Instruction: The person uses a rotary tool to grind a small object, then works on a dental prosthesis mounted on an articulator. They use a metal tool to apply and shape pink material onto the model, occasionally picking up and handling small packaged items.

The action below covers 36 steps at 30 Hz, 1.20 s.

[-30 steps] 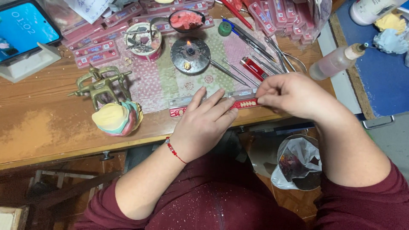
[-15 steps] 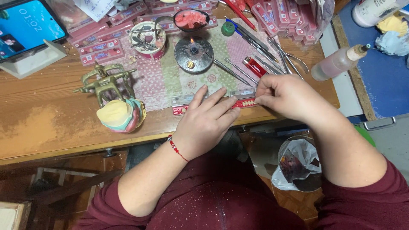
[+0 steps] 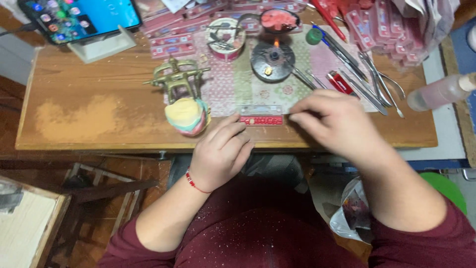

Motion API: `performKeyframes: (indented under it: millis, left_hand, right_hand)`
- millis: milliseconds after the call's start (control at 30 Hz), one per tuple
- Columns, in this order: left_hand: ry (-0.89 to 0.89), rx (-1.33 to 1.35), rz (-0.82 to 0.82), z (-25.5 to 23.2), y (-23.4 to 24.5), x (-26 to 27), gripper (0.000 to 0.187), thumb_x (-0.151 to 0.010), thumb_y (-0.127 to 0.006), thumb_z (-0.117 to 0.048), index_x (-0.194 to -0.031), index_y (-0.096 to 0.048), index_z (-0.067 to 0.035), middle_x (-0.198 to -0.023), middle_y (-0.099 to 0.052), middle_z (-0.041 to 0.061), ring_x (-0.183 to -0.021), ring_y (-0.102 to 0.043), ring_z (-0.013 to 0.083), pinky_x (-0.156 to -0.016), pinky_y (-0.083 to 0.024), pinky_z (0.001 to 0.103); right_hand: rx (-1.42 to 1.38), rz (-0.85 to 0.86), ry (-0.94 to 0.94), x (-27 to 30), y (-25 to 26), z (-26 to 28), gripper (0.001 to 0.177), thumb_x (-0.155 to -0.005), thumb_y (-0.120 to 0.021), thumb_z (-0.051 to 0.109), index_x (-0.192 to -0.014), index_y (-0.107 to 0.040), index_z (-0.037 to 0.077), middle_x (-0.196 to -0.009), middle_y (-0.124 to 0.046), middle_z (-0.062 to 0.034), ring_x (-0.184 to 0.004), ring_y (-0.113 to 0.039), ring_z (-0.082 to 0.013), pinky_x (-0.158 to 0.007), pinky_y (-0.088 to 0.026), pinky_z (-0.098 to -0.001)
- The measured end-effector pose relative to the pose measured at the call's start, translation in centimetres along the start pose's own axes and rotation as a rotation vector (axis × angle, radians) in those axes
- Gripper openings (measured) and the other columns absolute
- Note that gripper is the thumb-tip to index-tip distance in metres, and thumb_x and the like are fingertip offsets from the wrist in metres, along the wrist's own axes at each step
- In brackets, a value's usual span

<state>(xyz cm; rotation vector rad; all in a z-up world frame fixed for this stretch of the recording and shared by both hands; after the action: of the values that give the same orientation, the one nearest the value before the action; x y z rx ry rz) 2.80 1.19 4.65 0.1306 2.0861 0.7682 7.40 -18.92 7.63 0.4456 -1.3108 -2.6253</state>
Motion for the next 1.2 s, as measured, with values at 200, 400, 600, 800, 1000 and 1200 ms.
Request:
performKeyframes:
  millis: [200,400,600,800,1000,1200]
  left_hand:
    - [-0.003,-0.018,-0.012,0.5,0.1,0.3,0.016,-0.086,-0.080,-0.008,-0.098,-0.072,-0.003,-0.112,-0.070,0.011,-0.119,-0.070,0.0330,-0.093,-0.058,0.040]
    - [-0.018,-0.010,-0.002,0.8,-0.2,0.6,0.014,-0.086,-0.078,-0.009,-0.098,-0.072,-0.004,-0.113,-0.070,0.011,-0.117,-0.070,0.0317,-0.093,-0.059,0.039]
    - [-0.031,-0.041,-0.007,0.8,-0.3,0.7,0.011,-0.088,-0.077,-0.009,-0.095,-0.071,-0.004,-0.111,-0.070,0.011,-0.116,-0.071,0.0302,-0.092,-0.059,0.038]
    - [-0.037,-0.044,0.003,0.7,-0.2,0.7,0.010,-0.088,-0.077,-0.009,-0.093,-0.071,-0.004,-0.110,-0.070,0.011,-0.117,-0.071,0.0302,-0.091,-0.058,0.038]
    - [-0.040,-0.040,-0.003,0.6,-0.2,0.5,0.011,-0.087,-0.077,-0.009,-0.095,-0.071,-0.004,-0.111,-0.070,0.011,-0.117,-0.070,0.0300,-0.094,-0.059,0.038]
    - [-0.035,-0.038,0.003,0.7,-0.5,0.6,0.012,-0.087,-0.077,-0.009,-0.096,-0.072,-0.003,-0.110,-0.070,0.011,-0.117,-0.070,0.0302,-0.094,-0.058,0.039]
  right_hand:
    - [0.166,0.017,0.232,-2.5,-5.5,3.8,0.013,-0.087,-0.076,0.021,-0.092,-0.077,0.009,-0.090,-0.070,-0.0114,-0.086,-0.068,-0.0346,-0.077,-0.054,-0.0455]
    - [0.211,0.021,0.186,-3.0,-6.9,3.8,0.014,-0.084,-0.077,0.021,-0.088,-0.076,0.007,-0.087,-0.069,-0.0128,-0.085,-0.067,-0.0365,-0.075,-0.054,-0.0477]
    - [0.199,0.032,0.155,-3.4,-7.1,3.2,0.014,-0.087,-0.076,0.021,-0.089,-0.075,0.007,-0.087,-0.069,-0.0136,-0.083,-0.068,-0.0373,-0.073,-0.054,-0.0482]
    - [0.188,0.048,0.176,-3.5,-6.9,3.3,0.011,-0.089,-0.074,0.018,-0.092,-0.074,0.007,-0.089,-0.070,-0.0131,-0.085,-0.068,-0.0365,-0.075,-0.054,-0.0476]
    - [0.225,0.054,0.278,-1.9,-6.0,6.1,0.016,-0.084,-0.074,0.014,-0.099,-0.078,0.010,-0.091,-0.069,-0.0101,-0.083,-0.068,-0.0332,-0.071,-0.055,-0.0445]
    - [0.260,0.033,0.279,-1.6,-6.2,6.2,0.013,-0.082,-0.075,0.017,-0.092,-0.075,0.009,-0.088,-0.067,-0.0089,-0.084,-0.068,-0.0324,-0.072,-0.054,-0.0448]
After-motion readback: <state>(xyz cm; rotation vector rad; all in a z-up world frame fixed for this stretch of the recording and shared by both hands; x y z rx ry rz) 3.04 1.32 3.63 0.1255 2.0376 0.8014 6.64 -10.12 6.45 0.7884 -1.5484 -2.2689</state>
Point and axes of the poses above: each hand's wrist, its own x-axis away from the middle knuckle, its own y-axis out of the back of the hand, z = x × y, the point moved 9 cm from there along -x, towards the middle knuckle
